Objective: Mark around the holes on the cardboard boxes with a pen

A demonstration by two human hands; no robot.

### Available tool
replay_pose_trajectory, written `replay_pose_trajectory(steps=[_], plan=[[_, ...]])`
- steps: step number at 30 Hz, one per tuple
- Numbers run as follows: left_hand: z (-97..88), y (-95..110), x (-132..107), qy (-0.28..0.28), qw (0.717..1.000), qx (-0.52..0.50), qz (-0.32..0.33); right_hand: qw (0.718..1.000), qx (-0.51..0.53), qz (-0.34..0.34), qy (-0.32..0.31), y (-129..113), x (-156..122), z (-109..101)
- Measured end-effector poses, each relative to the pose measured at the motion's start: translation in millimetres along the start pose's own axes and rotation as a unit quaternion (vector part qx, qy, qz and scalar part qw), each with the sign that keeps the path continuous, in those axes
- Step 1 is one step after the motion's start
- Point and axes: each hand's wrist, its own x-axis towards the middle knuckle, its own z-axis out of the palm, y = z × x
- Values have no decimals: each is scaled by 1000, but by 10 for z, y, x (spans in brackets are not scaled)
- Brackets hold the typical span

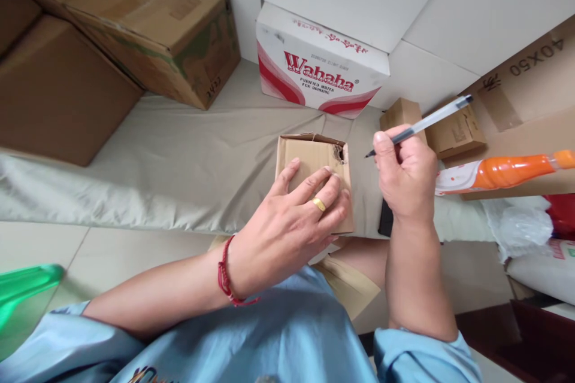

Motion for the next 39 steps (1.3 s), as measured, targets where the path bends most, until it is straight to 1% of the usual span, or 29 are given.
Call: replay_pose_trajectory(steps=[1, 2, 3, 5, 7, 8, 9, 11, 14, 16, 18, 20, 21, 22, 24, 27, 30, 35, 39], plan=[[1, -3, -2, 0, 1000, 0, 1, 1000, 7, 22, 7, 121, 1, -22], [1, -7, -5, 1, 1000, 0, 2, 999, 6, 51, 1, 253, -8, -34], [-1, -13, -8, 3, 1000, 0, 3, 996, -3, 86, -25, 389, -27, -34], [-10, -31, -15, 4, 1000, -3, 12, 979, -40, 163, -118, 648, -108, -1], [-27, -55, -26, 3, 1000, -12, 21, 948, -85, 225, -210, 862, -244, 65], [-38, -68, -33, 3, 1000, -17, 24, 934, -102, 245, -239, 947, -328, 103], [-50, -81, -43, 2, 999, -22, 25, 926, -116, 259, -251, 1019, -417, 137], [-70, -108, -66, 2, 999, -29, 23, 921, -135, 274, -243, 1135, -597, 181], [-86, -144, -102, 3, 999, -43, 21, 919, -168, 296, -198, 1279, -840, 143], [-81, -160, -114, 5, 998, -49, 25, 918, -204, 311, -138, 1369, -990, 43], [-65, -166, -109, 5, 998, -51, 31, 913, -248, 320, -58, 1454, -1152, -87], [-43, -159, -90, 3, 998, -51, 35, 896, -295, 332, 12, 1527, -1332, -201], [-31, -153, -79, 1, 998, -51, 36, 884, -315, 345, 28, 1557, -1426, -238], [-20, -146, -68, 1, 998, -50, 37, 872, -330, 361, 32, 1583, -1517, -257], [-4, -131, -50, 2, 998, -49, 37, 855, -343, 389, 15, 1619, -1673, -249], [8, -120, -44, 10, 998, -50, 34, 849, -341, 404, -8, 1650, -1784, -174], [19, -117, -53, 20, 998, -57, 31, 839, -343, 422, -10, 1692, -1736, -127], [52, -116, -65, 27, 997, -64, 27, 828, -322, 458, -8, 1777, -1595, -162], [71, -120, -85, 59, 994, -84, 35, 827, -298, 477, 2, 1780, -1641, -196]])
